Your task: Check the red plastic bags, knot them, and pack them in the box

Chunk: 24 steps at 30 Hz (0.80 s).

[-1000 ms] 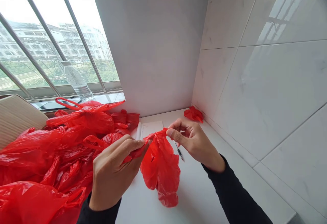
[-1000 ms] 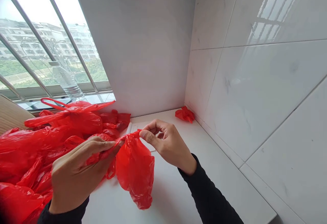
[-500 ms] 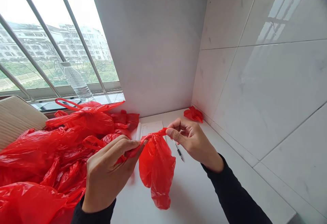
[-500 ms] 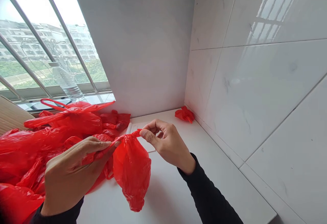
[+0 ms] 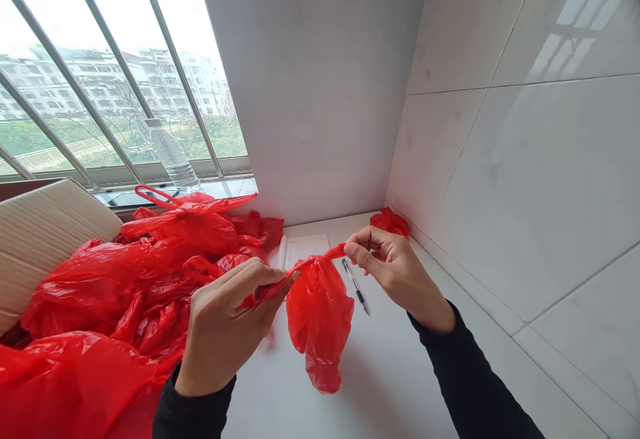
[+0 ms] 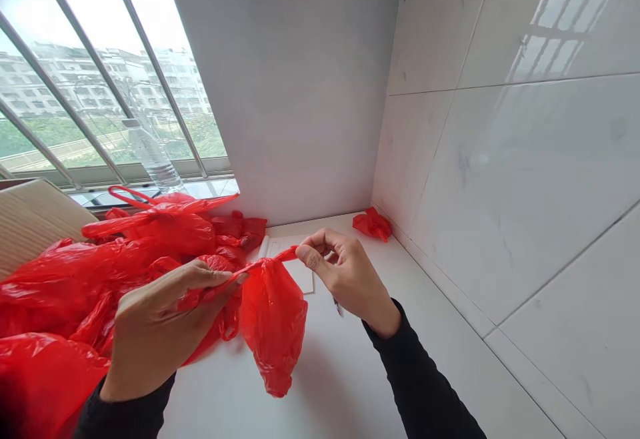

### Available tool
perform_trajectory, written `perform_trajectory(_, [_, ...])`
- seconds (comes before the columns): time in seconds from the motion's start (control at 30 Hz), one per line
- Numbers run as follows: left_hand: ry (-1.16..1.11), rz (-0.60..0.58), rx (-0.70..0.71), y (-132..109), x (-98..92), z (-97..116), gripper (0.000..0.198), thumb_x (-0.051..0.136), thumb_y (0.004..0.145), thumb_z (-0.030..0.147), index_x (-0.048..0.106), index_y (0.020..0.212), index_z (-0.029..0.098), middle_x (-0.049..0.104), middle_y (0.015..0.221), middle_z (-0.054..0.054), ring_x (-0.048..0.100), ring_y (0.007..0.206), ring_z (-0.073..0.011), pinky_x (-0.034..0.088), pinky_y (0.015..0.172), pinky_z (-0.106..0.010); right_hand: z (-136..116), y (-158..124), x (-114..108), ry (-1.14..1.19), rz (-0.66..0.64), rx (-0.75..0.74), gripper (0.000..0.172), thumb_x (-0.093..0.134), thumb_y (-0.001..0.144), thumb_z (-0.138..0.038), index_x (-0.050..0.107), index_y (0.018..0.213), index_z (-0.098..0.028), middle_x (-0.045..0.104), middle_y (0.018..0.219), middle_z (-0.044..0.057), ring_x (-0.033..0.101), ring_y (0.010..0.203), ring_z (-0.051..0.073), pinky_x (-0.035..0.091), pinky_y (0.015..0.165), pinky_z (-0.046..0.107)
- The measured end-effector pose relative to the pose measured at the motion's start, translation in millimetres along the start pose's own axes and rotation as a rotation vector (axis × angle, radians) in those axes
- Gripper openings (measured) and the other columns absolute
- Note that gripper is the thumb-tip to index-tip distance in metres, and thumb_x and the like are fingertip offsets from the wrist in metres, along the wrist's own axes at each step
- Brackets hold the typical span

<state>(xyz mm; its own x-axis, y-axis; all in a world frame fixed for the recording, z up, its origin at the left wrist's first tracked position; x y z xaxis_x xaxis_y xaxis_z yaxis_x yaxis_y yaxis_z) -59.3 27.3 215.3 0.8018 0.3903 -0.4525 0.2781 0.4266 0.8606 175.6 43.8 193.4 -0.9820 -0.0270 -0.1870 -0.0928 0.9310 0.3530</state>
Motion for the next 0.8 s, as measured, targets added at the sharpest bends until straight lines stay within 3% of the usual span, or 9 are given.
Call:
perform_trajectory(0.47, [-0.027,-0.014,-0.073,-4.8,-5.4,0.2,0.021,0.075,0.085,0.011,0.058,0.074,0.017,0.056,0.065,0.005,0.048,0.058,-0.0057,0.042,0.056,-0.02,20.5,-3.1,-8.1,-0.083,0.077,0.092,0.037,0.069,0.09,-0.061,0.071,0.09,-0.023,0.059,0.078,0.002,0.052,0.073,0.016,0.042,0.06,0.028])
perform_trajectory(0.8, [0.087,-0.003,-0.115,-3.8,-15.9,1.2,0.02,0.072,0.087,0.015,0.059,0.071,0.017,0.059,0.064,0.004,0.049,0.058,-0.007,0.044,0.056,-0.019,28.4,1.1,-7.4,-0.016,0.109,0.073,0.035,0.069,0.091,-0.059,0.069,0.089,-0.023,0.06,0.082,0.002,0.052,0.072,0.015,0.047,0.066,0.03])
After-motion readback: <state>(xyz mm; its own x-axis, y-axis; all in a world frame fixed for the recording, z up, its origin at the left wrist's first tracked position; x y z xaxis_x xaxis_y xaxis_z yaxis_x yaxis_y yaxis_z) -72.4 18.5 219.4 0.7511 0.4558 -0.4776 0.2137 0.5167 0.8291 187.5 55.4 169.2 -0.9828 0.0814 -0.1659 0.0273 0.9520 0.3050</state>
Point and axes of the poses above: each hand's wrist, its own y-axis towards the middle knuckle, its own x-axis out of the palm, z = x × y, the point moved 3 cm from there along y, towards the middle knuckle
